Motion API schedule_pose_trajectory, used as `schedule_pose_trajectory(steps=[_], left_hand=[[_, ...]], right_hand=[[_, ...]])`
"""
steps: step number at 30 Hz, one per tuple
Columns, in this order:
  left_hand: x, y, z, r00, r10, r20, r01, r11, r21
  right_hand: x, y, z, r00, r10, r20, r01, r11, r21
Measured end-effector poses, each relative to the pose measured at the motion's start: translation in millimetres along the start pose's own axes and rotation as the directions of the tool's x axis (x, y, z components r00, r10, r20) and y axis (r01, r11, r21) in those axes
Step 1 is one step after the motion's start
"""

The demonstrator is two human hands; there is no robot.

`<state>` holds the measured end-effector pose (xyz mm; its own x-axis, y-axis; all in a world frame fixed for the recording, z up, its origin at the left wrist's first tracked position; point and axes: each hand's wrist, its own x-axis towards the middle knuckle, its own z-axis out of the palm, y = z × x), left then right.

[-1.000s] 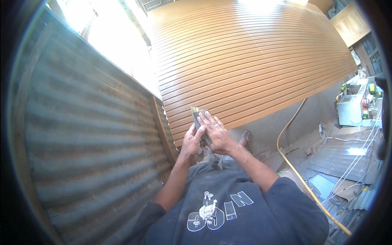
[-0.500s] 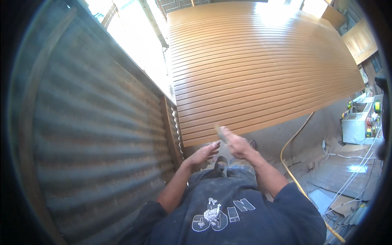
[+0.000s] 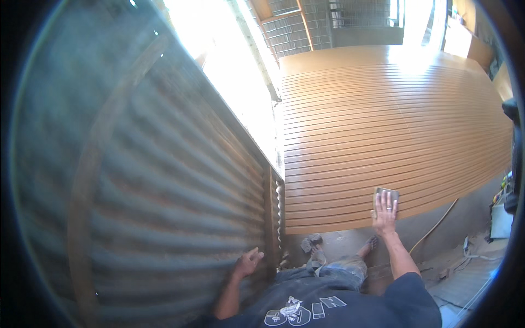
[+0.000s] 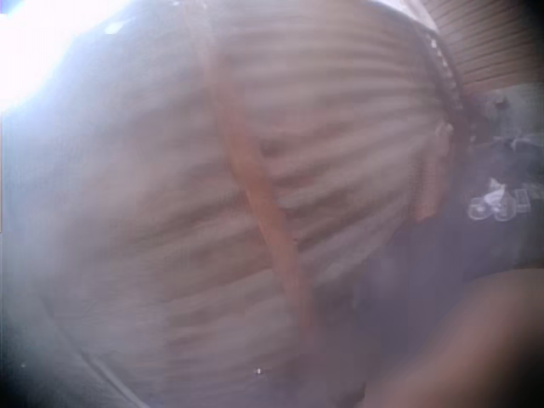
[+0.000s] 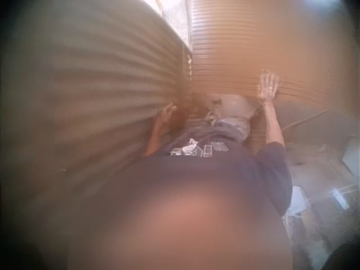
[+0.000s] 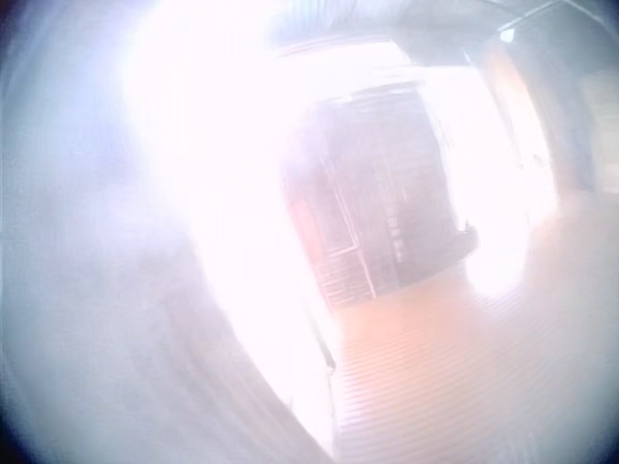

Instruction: The person sands a large wooden board with a sanding block, moving it back and forth along the surface. They briefly inspect the sanding block and continue sanding different sections of the board.

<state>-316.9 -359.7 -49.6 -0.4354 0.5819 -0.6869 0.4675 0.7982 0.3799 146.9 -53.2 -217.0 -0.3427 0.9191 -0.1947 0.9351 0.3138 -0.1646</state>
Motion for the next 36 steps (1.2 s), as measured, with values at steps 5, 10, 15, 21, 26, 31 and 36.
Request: schedule_pose_trajectory(steps=[5, 10, 15, 21, 26, 31, 36], left_hand=[[-0.5, -11.0, -15.2, 0.997, 0.062, -0.038, -0.058, 0.995, 0.083], [32.6, 57.0, -25.0, 0.983, 0.151, -0.107, -0.15, 0.988, 0.018], [63.6, 88.9, -50.7, 0.887, 0.242, -0.394, -0.326, 0.931, -0.161], [63.6, 49.2, -60.7, 0.87, 0.17, -0.462, -0.296, 0.93, -0.215], [66.4, 26.7, -45.9, 0.85, 0.194, -0.489, -0.339, 0.913, -0.228], [76.5, -0.1, -35.6, 0.865, 0.175, -0.47, -0.218, 0.975, -0.038], [88.9, -49.2, -10.8, 0.815, 0.155, -0.558, -0.175, 0.984, 0.017]], right_hand=[[4.5, -155.4, 12.6, 0.903, -0.378, -0.204, 0.408, 0.903, 0.135], [30.9, -302.7, 10.2, 0.807, -0.565, -0.172, 0.591, 0.767, 0.252], [103.4, -408.7, -5.0, 0.476, -0.767, -0.43, 0.843, 0.538, -0.026], [100.0, -415.0, 22.1, 0.238, -0.922, -0.306, 0.97, 0.239, 0.034], [103.6, -357.5, 22.8, 0.27, -0.945, -0.185, 0.958, 0.284, -0.049], [132.3, -297.0, -7.2, 0.482, -0.872, 0.086, 0.873, 0.471, -0.124], [172.7, -253.0, -12.7, 0.724, -0.683, 0.101, 0.687, 0.699, -0.199]])
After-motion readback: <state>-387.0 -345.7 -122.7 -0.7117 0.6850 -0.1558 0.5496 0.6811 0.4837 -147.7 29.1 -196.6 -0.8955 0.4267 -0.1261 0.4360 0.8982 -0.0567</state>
